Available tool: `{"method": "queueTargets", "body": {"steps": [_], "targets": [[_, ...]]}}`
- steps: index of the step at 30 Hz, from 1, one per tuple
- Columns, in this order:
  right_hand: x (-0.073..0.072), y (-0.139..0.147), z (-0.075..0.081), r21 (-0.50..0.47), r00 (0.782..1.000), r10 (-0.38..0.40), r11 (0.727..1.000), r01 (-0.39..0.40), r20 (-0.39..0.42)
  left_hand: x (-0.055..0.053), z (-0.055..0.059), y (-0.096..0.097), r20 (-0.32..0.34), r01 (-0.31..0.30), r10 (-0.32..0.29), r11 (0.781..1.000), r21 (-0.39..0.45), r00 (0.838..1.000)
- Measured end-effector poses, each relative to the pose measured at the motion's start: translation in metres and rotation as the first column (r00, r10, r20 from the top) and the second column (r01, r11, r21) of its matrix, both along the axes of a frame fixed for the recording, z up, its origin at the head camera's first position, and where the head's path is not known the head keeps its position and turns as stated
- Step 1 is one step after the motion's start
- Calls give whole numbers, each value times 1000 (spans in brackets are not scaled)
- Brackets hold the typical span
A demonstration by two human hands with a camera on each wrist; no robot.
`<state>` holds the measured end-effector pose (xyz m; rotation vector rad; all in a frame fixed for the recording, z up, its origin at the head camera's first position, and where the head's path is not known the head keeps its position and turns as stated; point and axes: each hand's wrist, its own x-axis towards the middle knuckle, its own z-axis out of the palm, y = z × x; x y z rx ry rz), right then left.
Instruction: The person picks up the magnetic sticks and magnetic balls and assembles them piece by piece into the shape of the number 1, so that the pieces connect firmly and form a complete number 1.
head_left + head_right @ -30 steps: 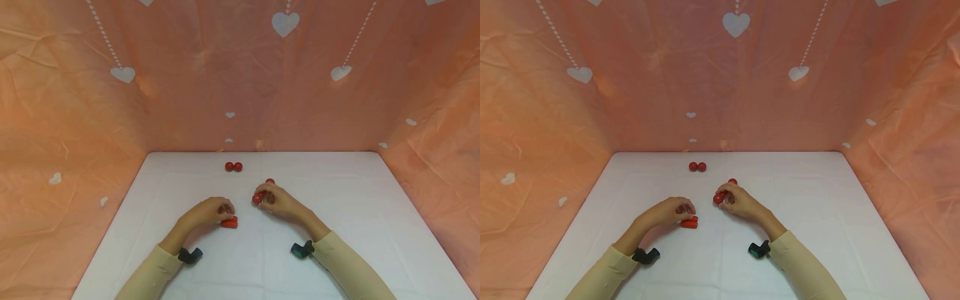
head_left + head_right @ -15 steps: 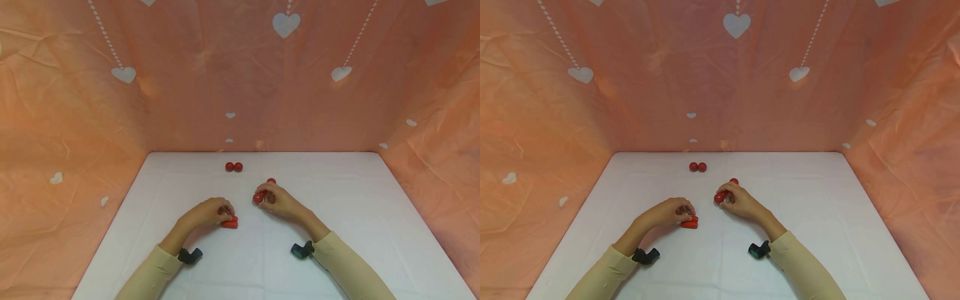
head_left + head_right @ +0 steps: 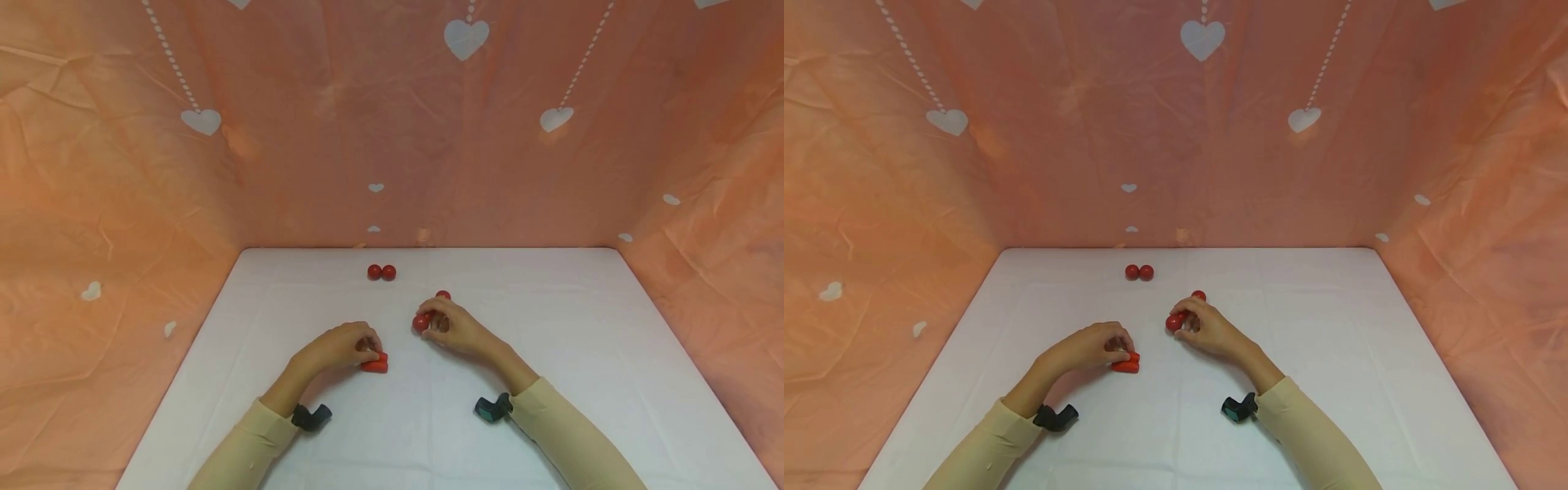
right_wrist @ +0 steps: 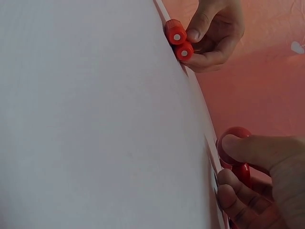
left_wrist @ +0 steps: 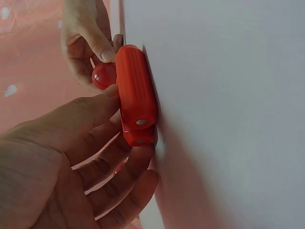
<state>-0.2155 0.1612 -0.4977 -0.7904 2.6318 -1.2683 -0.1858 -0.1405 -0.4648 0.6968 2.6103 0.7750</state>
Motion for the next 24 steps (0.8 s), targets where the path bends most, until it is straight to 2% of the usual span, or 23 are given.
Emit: {"method": "queueTargets", "body": {"steps": [12,24], "targets": [[-1,1,-1,-9,999,13,1000,-13,-38,-3,1,1,-41,43,-44,999,-7,998],[-1,0,1,8,1000,2,1000,-2,-25,-11,2,7,10,38,-38,999,38,999]]}}
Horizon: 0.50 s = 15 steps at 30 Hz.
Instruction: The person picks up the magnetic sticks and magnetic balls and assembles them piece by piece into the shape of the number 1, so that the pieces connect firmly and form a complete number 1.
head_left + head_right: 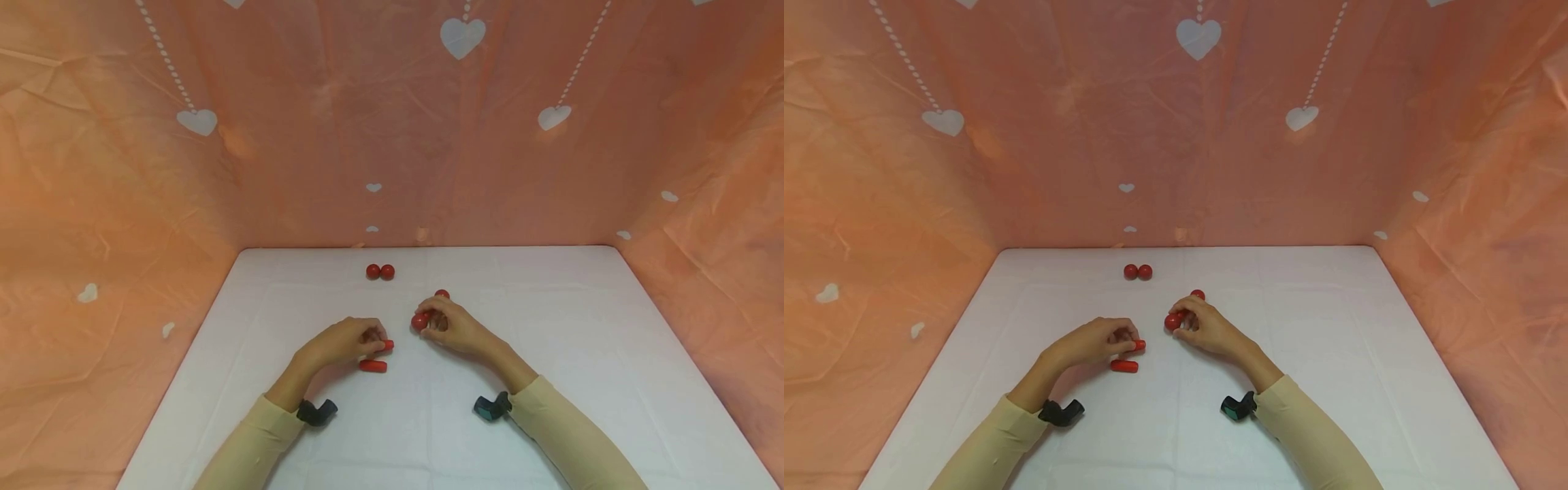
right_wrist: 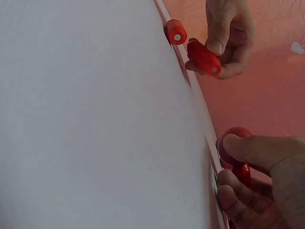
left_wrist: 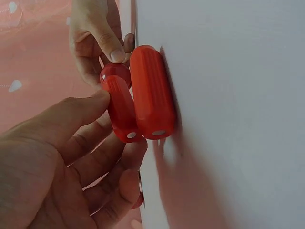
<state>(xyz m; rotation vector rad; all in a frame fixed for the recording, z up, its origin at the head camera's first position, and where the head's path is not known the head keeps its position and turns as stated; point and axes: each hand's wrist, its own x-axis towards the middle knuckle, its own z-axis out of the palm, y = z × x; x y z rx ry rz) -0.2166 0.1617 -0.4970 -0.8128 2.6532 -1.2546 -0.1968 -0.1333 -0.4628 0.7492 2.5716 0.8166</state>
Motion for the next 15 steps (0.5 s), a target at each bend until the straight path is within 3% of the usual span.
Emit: {"method": "queueTargets", "body": {"steps": [9,15], "targets": [[0,0,1,-9,1000,-1,1000,1,20,-5,0,6,66,-77,70,990,117,995],[0,1,0,-12,1000,3,1000,-3,12,-9,-2,12,74,-93,84,988,127,994]]}}
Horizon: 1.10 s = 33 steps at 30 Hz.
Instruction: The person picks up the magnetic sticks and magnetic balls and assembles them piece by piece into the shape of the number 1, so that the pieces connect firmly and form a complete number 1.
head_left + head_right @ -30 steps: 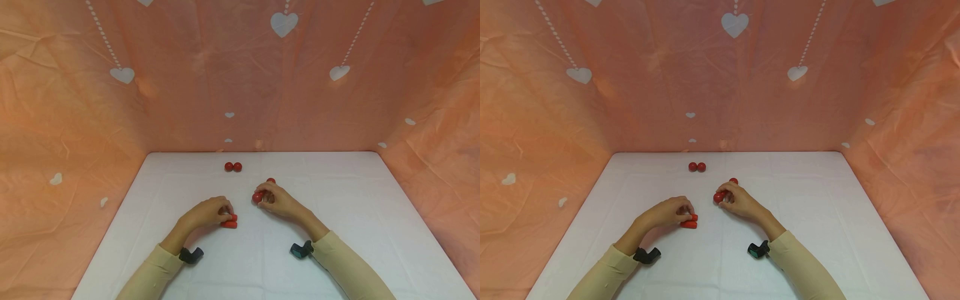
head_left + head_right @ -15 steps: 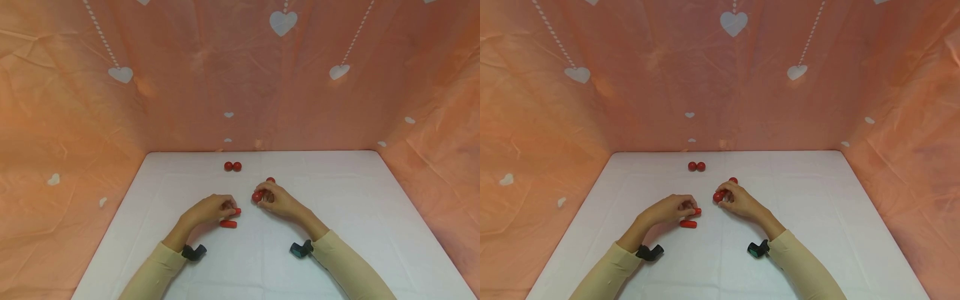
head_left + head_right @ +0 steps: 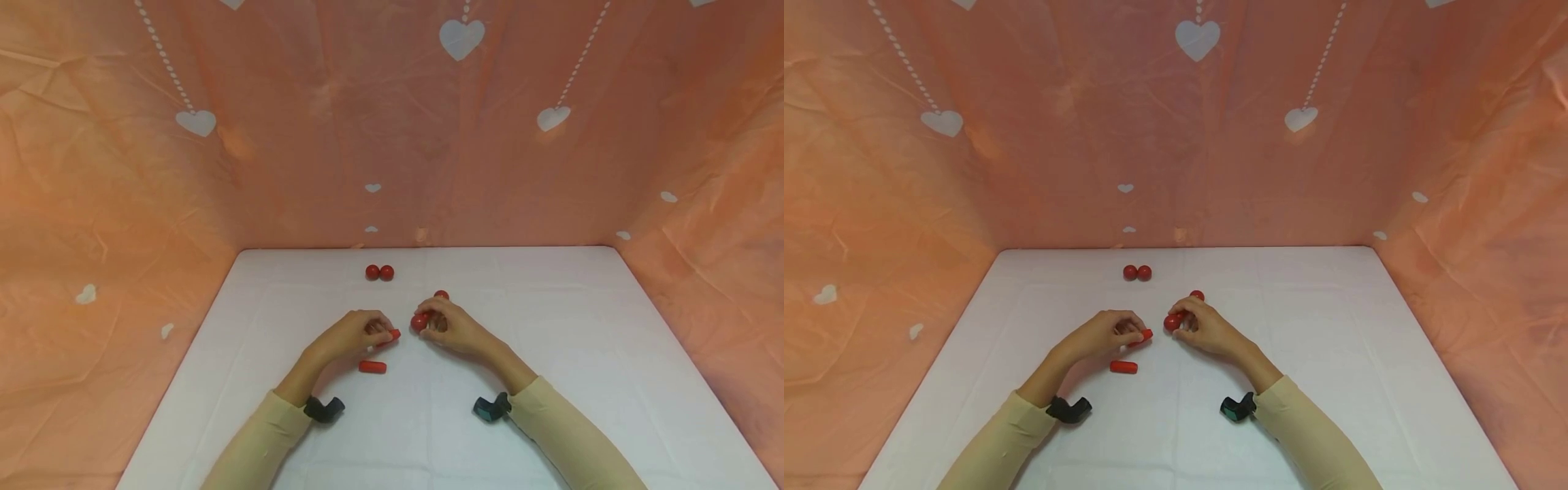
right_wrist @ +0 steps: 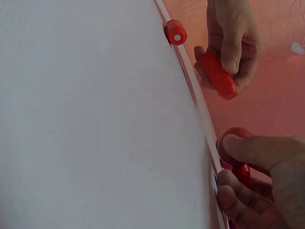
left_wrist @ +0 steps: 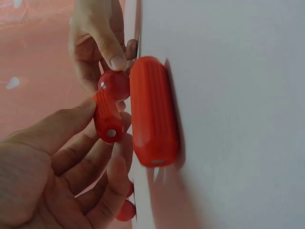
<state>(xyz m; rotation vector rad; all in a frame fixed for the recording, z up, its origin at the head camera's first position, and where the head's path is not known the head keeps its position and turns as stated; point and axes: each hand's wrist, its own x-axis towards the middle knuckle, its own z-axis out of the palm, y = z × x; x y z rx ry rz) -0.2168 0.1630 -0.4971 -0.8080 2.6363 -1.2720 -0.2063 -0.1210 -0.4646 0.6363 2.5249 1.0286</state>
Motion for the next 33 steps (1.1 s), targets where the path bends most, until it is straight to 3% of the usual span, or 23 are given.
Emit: {"method": "queueTargets", "body": {"steps": [9,18,33], "targets": [[0,0,-2,-5,1000,3,1000,-3,0,-5,-5,5,35,-7,6,999,35,999],[-1,1,-3,2,1000,1,1000,-1,2,-6,-10,8,11,5,-5,1000,1,1000],[-1,0,-2,-2,1000,16,1000,-16,-14,-4,-13,17,18,-29,30,999,-26,999]]}}
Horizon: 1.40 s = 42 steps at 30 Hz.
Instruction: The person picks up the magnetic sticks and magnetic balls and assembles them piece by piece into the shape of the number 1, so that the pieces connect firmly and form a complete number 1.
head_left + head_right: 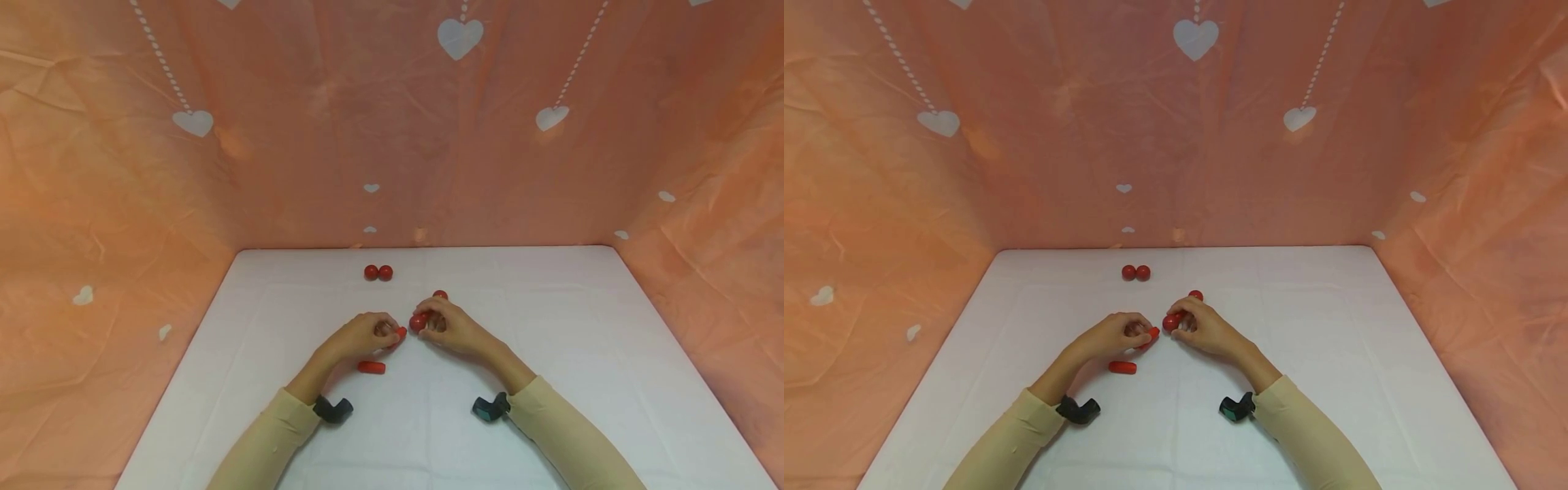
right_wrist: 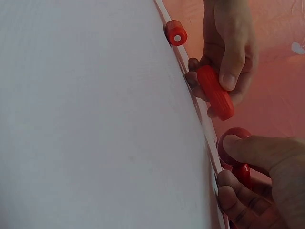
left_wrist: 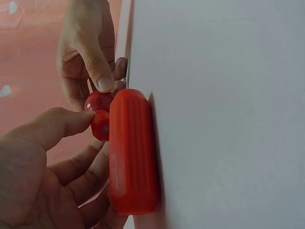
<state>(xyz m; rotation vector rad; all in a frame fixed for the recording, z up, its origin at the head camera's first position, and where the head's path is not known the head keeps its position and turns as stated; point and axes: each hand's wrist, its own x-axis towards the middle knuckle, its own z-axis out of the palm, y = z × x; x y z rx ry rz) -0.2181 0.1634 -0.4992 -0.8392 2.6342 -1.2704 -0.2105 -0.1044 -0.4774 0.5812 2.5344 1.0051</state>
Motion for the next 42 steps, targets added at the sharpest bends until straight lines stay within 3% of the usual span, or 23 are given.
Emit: {"method": "queueTargets", "body": {"steps": [23,42], "targets": [[-1,1,-2,-10,1000,14,1000,-14,-20,0,0,11,-20,38,-39,999,-12,999],[-2,2,-4,-17,999,33,999,-34,-34,0,1,15,0,23,-23,1000,-18,1000]]}}
